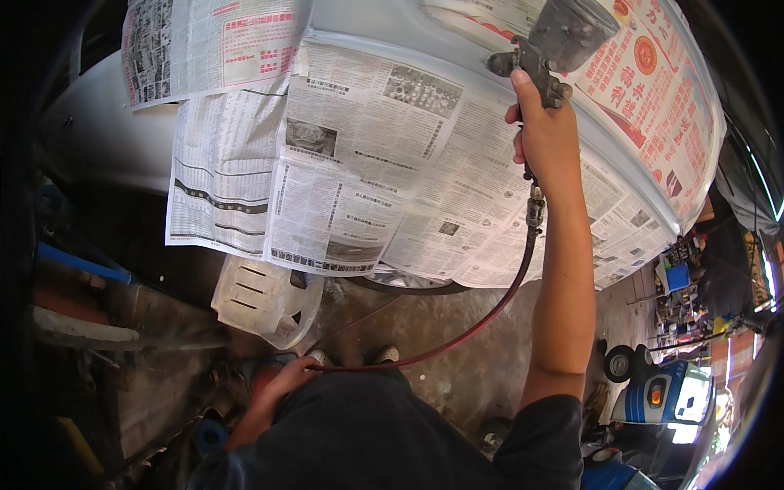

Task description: The person uses a spray gun to apply paint to the rear panel of a white car, while also handling paint cans and newspapers at a workbench.

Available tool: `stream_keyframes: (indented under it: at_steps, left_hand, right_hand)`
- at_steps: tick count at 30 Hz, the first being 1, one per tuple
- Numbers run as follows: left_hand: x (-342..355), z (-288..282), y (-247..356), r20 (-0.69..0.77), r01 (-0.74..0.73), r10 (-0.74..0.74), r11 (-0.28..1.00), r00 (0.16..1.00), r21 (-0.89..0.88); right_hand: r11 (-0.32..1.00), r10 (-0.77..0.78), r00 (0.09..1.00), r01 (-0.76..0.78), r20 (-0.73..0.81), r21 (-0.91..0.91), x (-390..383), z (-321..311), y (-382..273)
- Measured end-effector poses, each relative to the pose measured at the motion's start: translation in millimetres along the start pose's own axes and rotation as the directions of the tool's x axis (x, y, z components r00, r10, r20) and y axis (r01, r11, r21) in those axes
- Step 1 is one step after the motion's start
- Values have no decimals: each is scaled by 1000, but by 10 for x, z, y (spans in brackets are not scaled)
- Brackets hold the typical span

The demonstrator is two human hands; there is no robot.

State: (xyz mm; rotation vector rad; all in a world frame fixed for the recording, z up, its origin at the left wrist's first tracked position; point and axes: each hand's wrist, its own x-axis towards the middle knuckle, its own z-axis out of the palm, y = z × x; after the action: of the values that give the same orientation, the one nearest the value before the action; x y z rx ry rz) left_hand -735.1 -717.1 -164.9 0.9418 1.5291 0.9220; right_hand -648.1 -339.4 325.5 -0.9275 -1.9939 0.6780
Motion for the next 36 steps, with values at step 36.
stream_keyframes:
  at_steps: [36]
  left_hand:
    - [593,424,814,107,-35,23,993,994,112]
  right_hand:
    - [990,98,987,-110,-130,-86,240,-1252,886]
